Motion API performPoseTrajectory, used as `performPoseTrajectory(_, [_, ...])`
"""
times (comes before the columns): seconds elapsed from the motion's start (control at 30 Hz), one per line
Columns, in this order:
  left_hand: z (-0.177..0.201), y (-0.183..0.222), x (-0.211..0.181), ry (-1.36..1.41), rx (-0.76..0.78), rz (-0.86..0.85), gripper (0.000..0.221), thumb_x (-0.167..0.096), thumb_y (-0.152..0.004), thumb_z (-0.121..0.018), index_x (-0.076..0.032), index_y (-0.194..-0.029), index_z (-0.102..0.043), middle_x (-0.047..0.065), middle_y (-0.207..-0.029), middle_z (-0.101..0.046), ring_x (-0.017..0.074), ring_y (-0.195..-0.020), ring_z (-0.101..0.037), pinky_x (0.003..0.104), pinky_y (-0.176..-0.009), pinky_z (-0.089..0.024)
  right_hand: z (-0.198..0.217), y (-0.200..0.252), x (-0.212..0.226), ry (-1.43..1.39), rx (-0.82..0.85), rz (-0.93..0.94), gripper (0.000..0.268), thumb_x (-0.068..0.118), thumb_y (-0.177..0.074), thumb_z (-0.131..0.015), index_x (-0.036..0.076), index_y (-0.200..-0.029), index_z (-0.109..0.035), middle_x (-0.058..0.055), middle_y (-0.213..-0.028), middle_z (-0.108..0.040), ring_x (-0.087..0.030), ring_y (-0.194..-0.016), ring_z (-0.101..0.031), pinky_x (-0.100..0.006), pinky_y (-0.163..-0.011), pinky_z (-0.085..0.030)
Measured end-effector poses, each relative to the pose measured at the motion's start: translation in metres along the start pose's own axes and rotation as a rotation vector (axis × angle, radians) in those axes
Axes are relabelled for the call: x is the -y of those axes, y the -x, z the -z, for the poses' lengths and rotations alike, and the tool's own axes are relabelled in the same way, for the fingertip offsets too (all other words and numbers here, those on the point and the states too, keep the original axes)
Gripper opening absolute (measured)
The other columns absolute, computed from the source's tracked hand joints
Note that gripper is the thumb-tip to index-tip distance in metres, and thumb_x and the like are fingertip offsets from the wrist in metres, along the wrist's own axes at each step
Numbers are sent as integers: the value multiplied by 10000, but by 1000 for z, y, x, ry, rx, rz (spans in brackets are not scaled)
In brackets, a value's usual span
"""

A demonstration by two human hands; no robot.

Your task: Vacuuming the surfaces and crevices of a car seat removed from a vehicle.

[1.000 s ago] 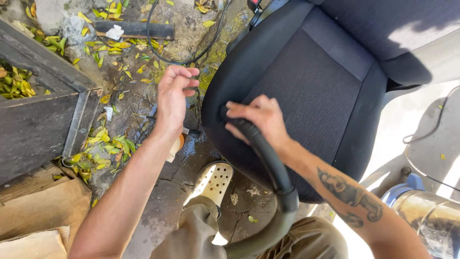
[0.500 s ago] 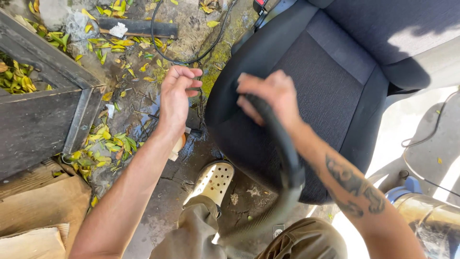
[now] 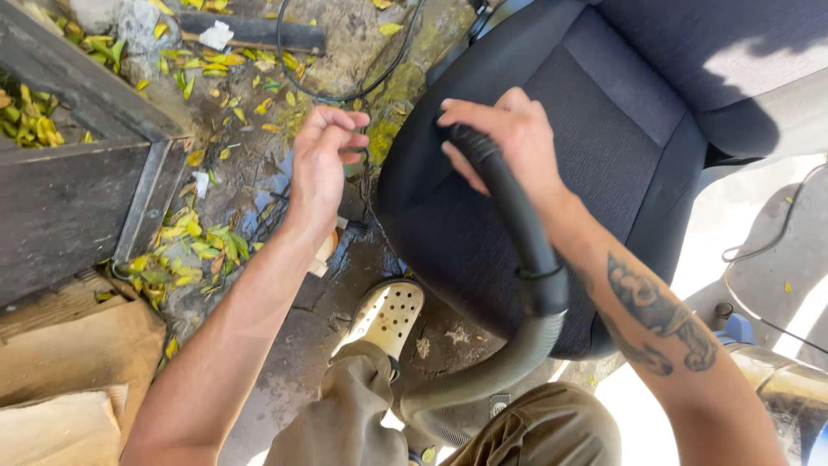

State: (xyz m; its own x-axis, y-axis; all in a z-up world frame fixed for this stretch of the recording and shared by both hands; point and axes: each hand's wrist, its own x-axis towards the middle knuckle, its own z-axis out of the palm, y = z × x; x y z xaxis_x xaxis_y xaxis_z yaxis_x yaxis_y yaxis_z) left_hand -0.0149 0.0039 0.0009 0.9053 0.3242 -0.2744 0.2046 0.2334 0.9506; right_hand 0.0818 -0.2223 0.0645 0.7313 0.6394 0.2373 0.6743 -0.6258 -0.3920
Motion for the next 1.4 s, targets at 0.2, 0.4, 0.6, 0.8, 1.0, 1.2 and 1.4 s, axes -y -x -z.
performPoseTrajectory(0.2, [11,-3,4,-10,-23,-15,139,-81,-1005,-431,-178,-1030,-528,43,-1181,-686,145,-1004,-658,283,-842,-501,-15,43,58,-227,193,166,191,215,-890,-711,254,-1075,-744,32,-1188,-801,-273,-757,-601,-404,-735,-483])
performPoseTrajectory(0.4, [7,-4,6,-3,-5,-4,181,-64,-997,-413,-188,-1028,-540,69,-1177,-695,166,-995,-665,304,-842,-488,13,-12,27,5,179,-29,325,362,-796,-863,393,-1103,-759,-37,-804,-625,-298,-688,-612,-377,-679,-543])
performPoseTrajectory(0.6, [8,-5,12,36,-38,26,152,-87,-978,-445,-204,-1006,-539,35,-1187,-719,122,-978,-667,283,-826,-479,6,15,42,-152,174,229,299,163,-862,-715,130,-1157,-676,-75,-1320,-755,-241,-820,-653,-369,-801,-500])
performPoseTrajectory(0.8, [-2,-3,0,-49,-9,37,163,-88,-1009,-418,-193,-1031,-541,68,-1208,-692,174,-1031,-665,322,-883,-504,-9,16,57,-50,264,54,308,344,-805,-792,421,-1100,-749,-6,-745,-643,-288,-697,-667,-372,-700,-559])
performPoseTrajectory(1.0, [-5,0,-3,-17,-10,12,182,-77,-1028,-398,-179,-1048,-548,84,-1182,-675,190,-1024,-660,328,-869,-509,-6,-3,20,-216,266,57,357,185,-809,-792,270,-1149,-725,-56,-960,-778,-326,-866,-757,-449,-801,-599])
performPoseTrajectory(1.2, [1,-2,-3,-26,-56,25,135,-107,-992,-435,-198,-1015,-531,36,-1182,-688,134,-996,-653,295,-851,-498,-9,7,68,-137,590,114,242,238,-867,-673,327,-1089,-713,55,-941,-798,-229,-954,-780,-415,-865,-604])
performPoseTrajectory(1.4, [2,4,-5,178,-88,85,155,-75,-969,-460,-164,-965,-587,26,-1177,-740,106,-940,-647,287,-855,-483,8,-53,40,-97,502,190,274,150,-789,-748,199,-1057,-724,30,-619,-684,-248,-560,-679,-383,-571,-504])
